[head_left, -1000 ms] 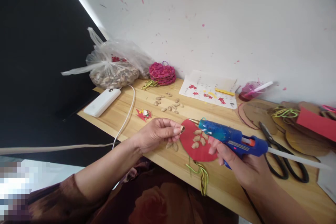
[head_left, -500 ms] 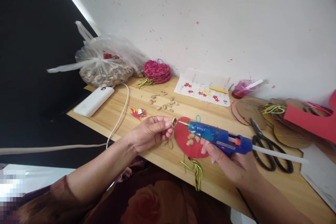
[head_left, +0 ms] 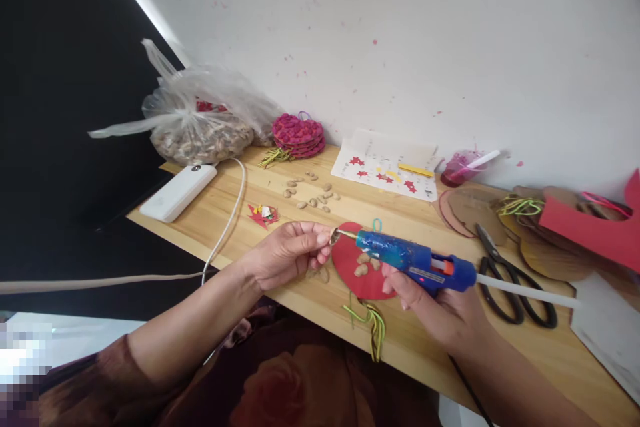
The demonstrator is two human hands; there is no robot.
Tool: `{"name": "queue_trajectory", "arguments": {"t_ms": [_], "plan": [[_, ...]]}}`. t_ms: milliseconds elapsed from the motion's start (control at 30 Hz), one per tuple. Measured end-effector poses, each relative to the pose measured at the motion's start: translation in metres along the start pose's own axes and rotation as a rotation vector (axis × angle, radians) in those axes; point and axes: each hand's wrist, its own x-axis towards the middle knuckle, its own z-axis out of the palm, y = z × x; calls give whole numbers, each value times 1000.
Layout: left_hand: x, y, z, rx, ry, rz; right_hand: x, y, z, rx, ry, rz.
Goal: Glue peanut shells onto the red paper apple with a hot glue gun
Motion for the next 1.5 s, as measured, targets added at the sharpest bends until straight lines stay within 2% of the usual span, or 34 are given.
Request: {"name": "queue_trajectory", "arguments": {"t_ms": [67, 233, 300, 433, 567, 633, 767, 867, 967, 1133, 1267, 1367, 1500], "plan": [[-2, 6, -5, 163, 67, 23, -1, 3, 0, -12, 10, 12], [-11, 17, -21, 997, 297, 157, -5, 10, 0, -24, 55, 85], [-14, 17, -25, 1235, 352, 162, -6, 11, 0, -31, 69, 95], [-12, 22, -27, 1436, 416, 186, -4, 12, 0, -24, 71, 94], [2, 40, -32, 1596, 580, 338, 1, 8, 3, 0, 69, 92], [13, 47, -34, 1644, 619, 372, 3, 4, 5, 16, 93, 92], [30, 51, -34, 1674, 615, 281, 4, -2, 7, 12, 142, 123], [36, 48, -33, 1693, 608, 241, 3, -1, 7, 24, 139, 139], [37, 46, -33, 1702, 597, 257, 3, 0, 6, 29, 135, 154], [31, 41, -37, 1692, 516, 380, 5, -2, 6, 12, 130, 109], [21, 37, -40, 1652, 528, 483, 6, -1, 4, 0, 123, 104], [12, 33, -38, 1631, 542, 469, 4, 4, 2, -17, 105, 86], [-4, 25, -28, 1583, 491, 385, 3, 9, 2, -22, 123, 80]]}}
